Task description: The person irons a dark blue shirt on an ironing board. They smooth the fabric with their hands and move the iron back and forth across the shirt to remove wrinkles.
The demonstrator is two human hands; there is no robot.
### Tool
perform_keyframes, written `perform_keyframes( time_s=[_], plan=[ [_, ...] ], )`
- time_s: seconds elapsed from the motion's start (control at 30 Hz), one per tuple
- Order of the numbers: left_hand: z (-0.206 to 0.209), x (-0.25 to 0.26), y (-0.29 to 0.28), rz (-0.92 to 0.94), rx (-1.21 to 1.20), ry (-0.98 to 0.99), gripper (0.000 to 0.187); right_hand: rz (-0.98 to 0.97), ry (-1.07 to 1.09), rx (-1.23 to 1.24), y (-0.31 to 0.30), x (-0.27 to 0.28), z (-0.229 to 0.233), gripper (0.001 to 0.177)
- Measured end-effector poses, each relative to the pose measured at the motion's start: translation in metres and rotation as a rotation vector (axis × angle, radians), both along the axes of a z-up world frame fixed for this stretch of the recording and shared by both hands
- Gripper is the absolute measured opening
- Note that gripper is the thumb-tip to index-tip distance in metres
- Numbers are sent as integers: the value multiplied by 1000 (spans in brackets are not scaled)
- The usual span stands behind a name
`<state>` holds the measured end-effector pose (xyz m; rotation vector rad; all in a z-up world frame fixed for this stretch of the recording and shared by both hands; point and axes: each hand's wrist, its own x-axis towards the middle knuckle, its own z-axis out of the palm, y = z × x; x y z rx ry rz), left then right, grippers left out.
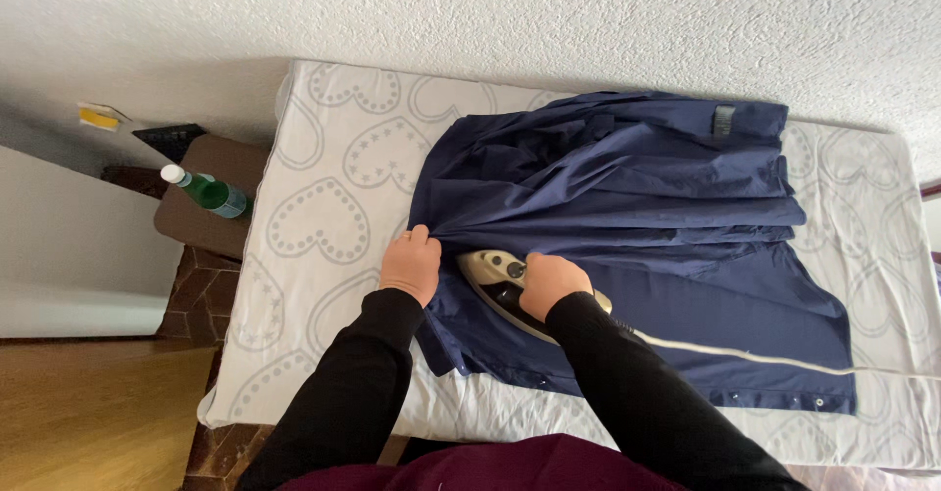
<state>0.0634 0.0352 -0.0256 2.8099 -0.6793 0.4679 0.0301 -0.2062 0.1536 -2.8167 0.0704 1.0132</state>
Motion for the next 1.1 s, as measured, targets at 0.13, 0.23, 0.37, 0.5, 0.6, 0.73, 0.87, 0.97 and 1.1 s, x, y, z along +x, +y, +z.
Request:
perform_keyframes(
  time_s=[0.13,0.23,0.37,0.5,0.6,0.73,0.87,0.97,1.1],
  plan=[
    [-3,0,1,9,11,-19,28,78,19,1,9,6,14,32],
    [0,0,2,2,87,53,29,13,-14,20,11,12,6,32],
    [-1,-4,5,-10,24,94,19,20,-22,39,21,15,14,31],
    [58,-31,13,-3,-111,151,12,85,9,38,27,14,14,31],
    [57,-50,20,136,-266,277,62,147,-39,48,28,7,-2,27],
    [56,-70,18,334,-483,364,80,182,4,13,39,-5,23,28],
    [73,-70,10,604,-473,946,99,177,-18,9,29,-1,27,29],
    [87,-76,4,585,-391,1000,103,152,-37,7,21,1,22,29],
    [94,-84,-1,580,-308,1039,95,195,-81,1,10,-2,-7,26]
  ],
)
